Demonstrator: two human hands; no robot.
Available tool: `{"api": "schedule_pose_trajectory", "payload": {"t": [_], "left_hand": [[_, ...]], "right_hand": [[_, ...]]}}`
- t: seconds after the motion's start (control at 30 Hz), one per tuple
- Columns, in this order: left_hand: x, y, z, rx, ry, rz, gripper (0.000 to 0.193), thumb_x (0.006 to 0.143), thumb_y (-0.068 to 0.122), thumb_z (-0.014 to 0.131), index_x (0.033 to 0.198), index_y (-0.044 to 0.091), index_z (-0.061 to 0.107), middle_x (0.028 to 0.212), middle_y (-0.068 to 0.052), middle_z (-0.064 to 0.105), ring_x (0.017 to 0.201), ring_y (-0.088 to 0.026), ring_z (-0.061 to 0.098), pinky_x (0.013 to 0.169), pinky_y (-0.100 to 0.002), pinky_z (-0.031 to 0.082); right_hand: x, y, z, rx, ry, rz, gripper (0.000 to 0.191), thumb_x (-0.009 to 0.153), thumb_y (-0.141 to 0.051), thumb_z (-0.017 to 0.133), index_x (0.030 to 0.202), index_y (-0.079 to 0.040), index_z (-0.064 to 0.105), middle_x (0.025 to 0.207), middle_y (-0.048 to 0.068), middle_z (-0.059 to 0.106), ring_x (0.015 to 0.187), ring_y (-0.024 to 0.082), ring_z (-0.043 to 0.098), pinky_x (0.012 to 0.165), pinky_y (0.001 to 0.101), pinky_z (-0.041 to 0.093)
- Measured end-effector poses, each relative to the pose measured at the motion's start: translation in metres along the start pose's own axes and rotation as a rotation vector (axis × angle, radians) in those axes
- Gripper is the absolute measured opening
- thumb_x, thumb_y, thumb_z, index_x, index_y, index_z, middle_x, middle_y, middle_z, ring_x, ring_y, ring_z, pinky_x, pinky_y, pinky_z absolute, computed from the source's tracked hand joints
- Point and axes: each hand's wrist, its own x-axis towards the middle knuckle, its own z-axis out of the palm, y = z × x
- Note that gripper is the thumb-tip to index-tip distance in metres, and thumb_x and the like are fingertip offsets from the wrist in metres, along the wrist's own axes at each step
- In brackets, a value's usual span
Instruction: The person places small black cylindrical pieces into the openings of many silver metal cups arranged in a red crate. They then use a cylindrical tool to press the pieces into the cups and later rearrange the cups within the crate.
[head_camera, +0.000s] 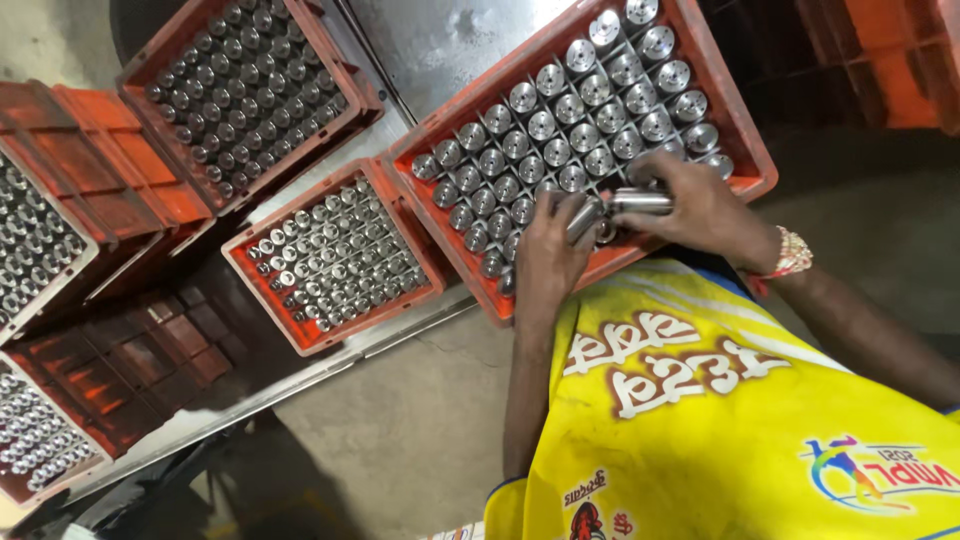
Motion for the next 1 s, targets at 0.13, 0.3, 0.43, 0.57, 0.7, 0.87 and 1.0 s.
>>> {"api": "schedule_pose_trajectory", "payload": {"t": [0.13,0.3,0.43,0.57,0.7,0.87,1.0], "left_hand": [[0.003,0.009,-0.009,-0.126,-0.027,-0.088,0.038,0.087,0.007,0.077,0.124,0.005,0.065,0.118,-0.016,0.062,0.092,-0.036,0.07,0.075,-0.043,0.058],[0.008,0.016,-0.011,-0.19,-0.01,0.005,0.036,0.088,0.007,0.076,0.122,0.004,0.065,0.115,-0.017,0.061,0.099,-0.037,0.069,0.08,-0.045,0.058],[0.004,0.016,-0.01,0.073,-0.034,0.019,0.03,0.092,0.008,0.072,0.121,0.004,0.066,0.115,-0.019,0.061,0.096,-0.039,0.067,0.079,-0.048,0.056],[0.009,0.016,-0.001,0.072,-0.03,0.046,0.025,0.094,0.01,0.069,0.119,0.005,0.068,0.111,-0.016,0.062,0.092,-0.036,0.068,0.076,-0.047,0.056],[0.037,0.013,0.034,0.188,-0.118,0.284,0.032,0.087,0.008,0.067,0.119,0.001,0.067,0.103,-0.017,0.056,0.085,-0.036,0.064,0.071,-0.048,0.054],[0.062,0.008,0.061,0.383,-0.222,0.367,0.019,0.09,0.004,0.066,0.109,0.004,0.066,0.108,-0.014,0.057,0.087,-0.03,0.064,0.075,-0.045,0.055],[0.066,0.017,0.034,0.23,-0.219,0.455,0.029,0.084,0.009,0.072,0.109,-0.002,0.064,0.104,-0.013,0.057,0.092,-0.029,0.063,0.076,-0.042,0.056]], "right_hand": [[0.011,-0.023,-0.001,-0.242,-0.11,-0.016,0.035,0.08,-0.016,0.083,0.105,-0.001,0.064,0.106,0.018,0.059,0.083,0.038,0.066,0.07,0.0456,0.054],[0.014,-0.024,0.01,-0.213,-0.091,-0.065,0.035,0.078,-0.011,0.083,0.108,-0.001,0.067,0.109,0.018,0.059,0.097,0.038,0.065,0.078,0.046,0.055],[0.007,-0.018,0.017,-0.244,0.006,-0.141,0.041,0.072,-0.009,0.079,0.11,0.001,0.069,0.121,0.02,0.061,0.106,0.039,0.063,0.087,0.0451,0.055],[-0.005,0.001,-0.006,-0.372,0.235,0.123,0.021,0.1,-0.017,0.084,0.115,-0.009,0.073,0.133,0.009,0.058,0.121,0.029,0.055,0.101,0.0422,0.046],[-0.01,0.031,-0.02,-0.717,0.19,0.078,0.046,0.081,-0.037,0.087,0.113,-0.007,0.073,0.159,0.021,0.035,0.147,0.043,0.027,0.117,0.0616,0.023],[-0.007,0.048,-0.009,-0.833,0.148,0.0,0.043,0.084,-0.041,0.083,0.112,-0.009,0.074,0.16,0.017,0.035,0.149,0.038,0.021,0.123,0.0606,0.017],[-0.012,0.041,-0.028,-0.628,0.155,-0.026,0.045,0.081,-0.039,0.081,0.107,-0.004,0.07,0.158,0.014,0.049,0.151,0.036,0.034,0.124,0.0579,0.02]]}}
